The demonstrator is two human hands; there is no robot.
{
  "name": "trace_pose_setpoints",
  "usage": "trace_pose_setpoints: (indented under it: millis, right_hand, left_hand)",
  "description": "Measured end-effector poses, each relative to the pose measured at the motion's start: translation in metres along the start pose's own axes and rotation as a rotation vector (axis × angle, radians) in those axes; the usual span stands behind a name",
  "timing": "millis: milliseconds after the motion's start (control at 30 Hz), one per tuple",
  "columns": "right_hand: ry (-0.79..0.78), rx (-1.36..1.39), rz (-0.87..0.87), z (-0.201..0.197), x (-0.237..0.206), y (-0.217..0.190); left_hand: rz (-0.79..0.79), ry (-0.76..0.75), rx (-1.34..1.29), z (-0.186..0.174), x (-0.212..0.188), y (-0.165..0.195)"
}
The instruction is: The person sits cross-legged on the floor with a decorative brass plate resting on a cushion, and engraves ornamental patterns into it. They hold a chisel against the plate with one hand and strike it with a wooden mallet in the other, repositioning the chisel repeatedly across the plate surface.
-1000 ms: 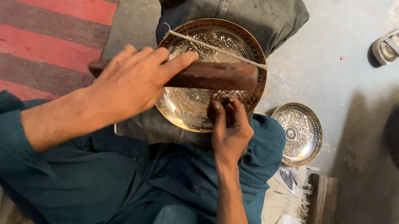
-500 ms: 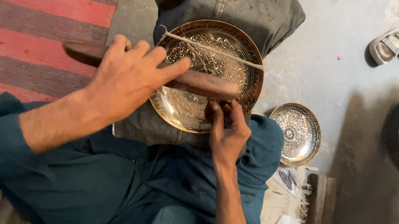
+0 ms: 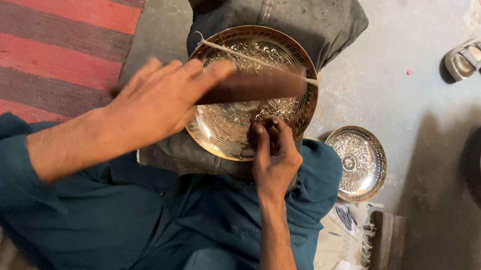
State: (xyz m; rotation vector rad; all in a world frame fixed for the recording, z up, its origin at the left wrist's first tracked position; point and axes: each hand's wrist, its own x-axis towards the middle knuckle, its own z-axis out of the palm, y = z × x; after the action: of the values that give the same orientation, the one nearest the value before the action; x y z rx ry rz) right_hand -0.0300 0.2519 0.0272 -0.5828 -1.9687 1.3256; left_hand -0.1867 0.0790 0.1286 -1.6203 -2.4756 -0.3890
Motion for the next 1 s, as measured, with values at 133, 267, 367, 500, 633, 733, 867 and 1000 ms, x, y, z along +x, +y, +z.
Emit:
trace_pose_setpoints:
  millis: [133,267,367,500,633,733,867,1000]
  right_hand:
    - [-0.002,0.008,0.020,0.000,0.001,0.001]
    - [-0.008,0.007,0.025,0.000,0.001,0.001]
    - [-0.015,-0.005,0.015,0.000,0.000,0.001]
    - [-0.021,0.003,-0.007,-0.001,0.001,-0.001]
    - [-0.033,0.240,0.128,-0.011,0.007,-0.005]
    - [-0.155,0.250,0.106,-0.025,0.018,-0.006]
    - [-0.382,0.071,0.052,-0.024,0.036,-0.001]
    - [-0.551,0.096,0.017,-0.016,0.041,0.002]
  left_hand:
    - [0.003,0.022,-0.012,-0.002,0.001,0.001]
    - [0.089,0.037,0.388,-0.002,0.003,-0.001]
    - [-0.041,0.027,-0.137,-0.003,0.002,-0.002]
    - [0.025,0.055,0.376,-0.005,-0.003,0.004]
    - [-0.129,0.023,-0.054,-0.017,-0.027,-0.001]
    - [-0.295,0.047,-0.425,-0.015,-0.051,0.005]
    - [-0.660,-0.069,-0.755,0.001,-0.083,0.028]
    - [-0.824,-0.094,-0.829,0.014,-0.102,0.049]
